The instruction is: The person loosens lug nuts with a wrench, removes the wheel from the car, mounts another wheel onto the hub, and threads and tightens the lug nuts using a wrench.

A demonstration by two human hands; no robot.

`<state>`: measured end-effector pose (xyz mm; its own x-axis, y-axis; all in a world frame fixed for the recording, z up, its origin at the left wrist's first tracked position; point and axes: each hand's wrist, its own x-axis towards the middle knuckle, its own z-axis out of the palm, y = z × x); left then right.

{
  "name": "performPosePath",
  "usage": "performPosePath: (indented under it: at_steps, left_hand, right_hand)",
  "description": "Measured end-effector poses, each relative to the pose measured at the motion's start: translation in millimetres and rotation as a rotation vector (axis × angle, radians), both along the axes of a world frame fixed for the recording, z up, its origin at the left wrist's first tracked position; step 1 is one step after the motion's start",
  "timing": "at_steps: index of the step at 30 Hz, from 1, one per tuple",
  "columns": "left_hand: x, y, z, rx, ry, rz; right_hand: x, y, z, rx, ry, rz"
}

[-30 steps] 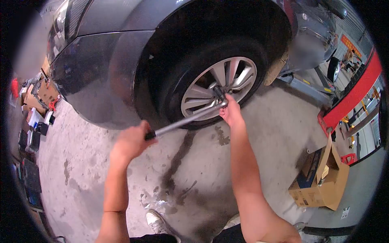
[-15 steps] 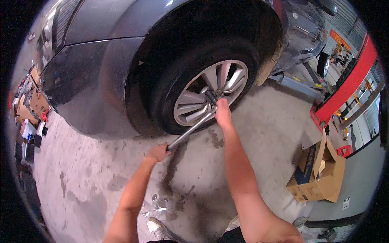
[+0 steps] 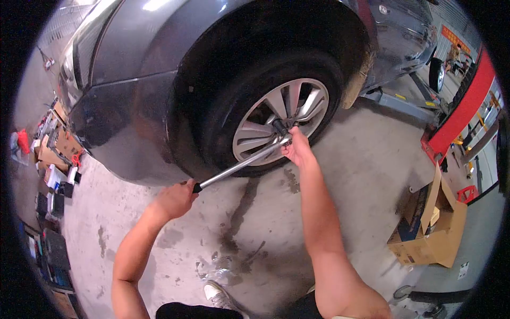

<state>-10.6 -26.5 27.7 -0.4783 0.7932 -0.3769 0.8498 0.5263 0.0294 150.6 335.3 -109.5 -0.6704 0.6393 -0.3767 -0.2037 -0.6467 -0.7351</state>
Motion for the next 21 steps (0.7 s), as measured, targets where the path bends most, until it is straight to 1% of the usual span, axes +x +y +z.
performPosePath:
  at_steps: [2,4,6,7,8,9,10,11,12,13,14,16,17,18,19,20,21]
  left_hand:
    - [-8,2,7,0.033,0.035,-0.119]
    - [-7,10,21,0.036,0.013,-0.124]
    - [-15,21,19,0.027,0.040,-0.138]
    - [-22,23,16,0.056,-0.012,-0.137]
    - [-25,22,12,0.084,-0.067,-0.126]
    - [-27,24,7,0.047,-0.076,-0.120]
    - [-30,25,4,0.008,-0.116,-0.061]
    - [-29,22,-5,-0.028,-0.169,-0.005]
    - [-25,22,-18,0.033,-0.238,0.077]
    - [-35,17,-51,0.097,-0.316,0.096]
    - [-40,14,-80,0.068,-0.337,0.070]
    - [-49,18,-137,0.161,-0.297,0.124]
    - [-56,17,-161,0.141,-0.320,0.090]
    - [-57,20,-186,0.147,-0.375,0.062]
    - [-56,25,-198,0.150,-0.427,0.036]
    - [-55,25,-189,0.158,-0.470,0.052]
    - [-48,16,-160,0.160,-0.522,0.060]
  right_hand:
    - [-2,-1,0,-0.057,-0.015,-0.087]
    - [0,1,0,-0.051,0.013,-0.115]
    - [-5,0,3,-0.089,-0.117,-0.218]
    - [-10,-5,2,-0.130,-0.130,-0.224]
    - [-15,-11,0,-0.039,-0.235,-0.328]
    - [-25,-13,-2,0.058,-0.338,-0.422]
    - [-41,-13,-19,0.007,-0.344,-0.413]
    - [-50,-15,-47,0.162,-0.510,-0.430]
    - [-47,-18,-62,0.340,-0.687,-0.447]
    - [-35,-43,30,0.303,-0.661,-0.459]
    - [-38,-46,22,0.362,-0.720,-0.475]
    - [-46,-39,-28,0.400,-0.728,-0.481]
    - [-48,-36,-44,0.297,-0.698,-0.428]
    - [-42,-30,-17,0.295,-0.669,-0.443]
    - [-44,-36,8,0.124,-0.547,-0.463]
    - [-46,-41,35,-0.051,-0.437,-0.493]
    - [-46,-39,27,-0.144,-0.364,-0.500]
